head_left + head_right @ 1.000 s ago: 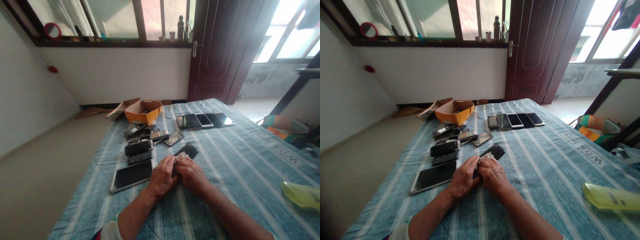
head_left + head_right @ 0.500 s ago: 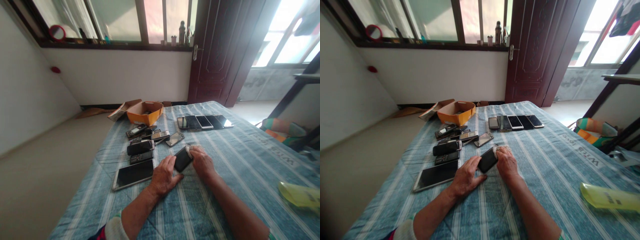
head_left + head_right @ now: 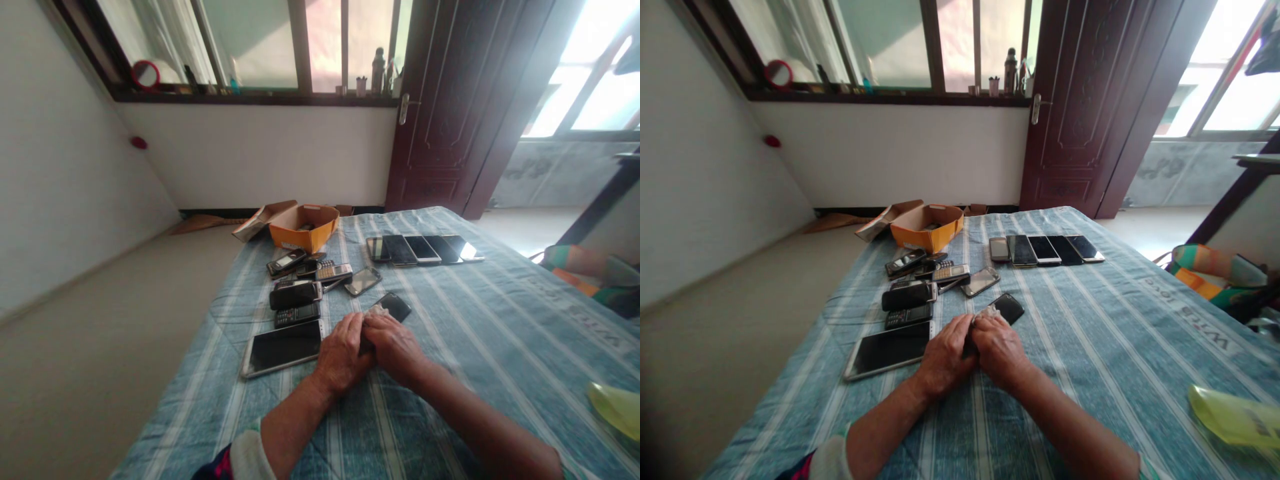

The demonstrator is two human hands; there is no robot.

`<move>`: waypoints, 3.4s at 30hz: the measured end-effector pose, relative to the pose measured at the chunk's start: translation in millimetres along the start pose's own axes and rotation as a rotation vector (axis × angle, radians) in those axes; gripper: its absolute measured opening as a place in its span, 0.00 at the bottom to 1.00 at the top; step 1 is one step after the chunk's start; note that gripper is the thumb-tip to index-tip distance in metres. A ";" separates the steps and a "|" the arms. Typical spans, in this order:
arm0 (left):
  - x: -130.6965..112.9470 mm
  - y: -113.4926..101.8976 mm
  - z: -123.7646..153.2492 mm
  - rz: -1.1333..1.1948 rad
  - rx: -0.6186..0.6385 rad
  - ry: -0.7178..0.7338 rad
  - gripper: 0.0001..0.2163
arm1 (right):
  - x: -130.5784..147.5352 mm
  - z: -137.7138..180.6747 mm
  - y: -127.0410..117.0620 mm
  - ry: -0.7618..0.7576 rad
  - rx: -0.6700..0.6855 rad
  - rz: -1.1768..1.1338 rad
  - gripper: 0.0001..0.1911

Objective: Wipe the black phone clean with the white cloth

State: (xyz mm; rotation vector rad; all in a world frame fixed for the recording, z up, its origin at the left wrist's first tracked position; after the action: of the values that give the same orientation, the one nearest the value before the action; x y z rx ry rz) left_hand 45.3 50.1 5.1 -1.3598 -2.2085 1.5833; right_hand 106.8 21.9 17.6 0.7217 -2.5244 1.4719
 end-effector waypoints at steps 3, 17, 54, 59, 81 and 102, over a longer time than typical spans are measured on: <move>1.2 1.9 2.6 -0.003 -0.009 0.013 0.30 | -21.0 -4.7 -4.9 0.031 -0.015 0.055 0.15; 0.7 3.4 3.9 -0.030 0.011 0.017 0.31 | -65.5 -3.4 -21.0 0.209 -0.072 0.215 0.16; 2.9 5.2 5.5 -0.038 0.048 -0.089 0.32 | -83.0 -14.9 -11.5 0.219 -0.094 0.201 0.18; 7.0 4.8 5.9 -0.003 -0.017 -0.097 0.34 | -48.8 -19.3 -3.6 0.073 -0.067 0.088 0.17; 7.9 4.4 4.6 0.036 -0.043 -0.118 0.34 | -63.7 -17.7 0.0 0.183 -0.049 0.256 0.17; 4.8 2.2 3.1 0.085 -0.016 -0.101 0.31 | 2.2 -10.3 10.1 -0.100 0.014 -0.012 0.15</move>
State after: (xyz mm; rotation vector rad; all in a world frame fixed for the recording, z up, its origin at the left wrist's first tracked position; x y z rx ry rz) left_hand 42.1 51.4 0.1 -1.4269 -2.2524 1.7033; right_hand 98.9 34.0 15.7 0.8318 -2.5801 1.4862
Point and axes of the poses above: each hand's wrist, its own z-axis away from the middle knuckle, its own y-axis out of the palm, x = y × z, the point moved 9 cm from there along -z, towards the middle knuckle, and after that the axes turned 12 degrees about -x, right-handed, at the moved point
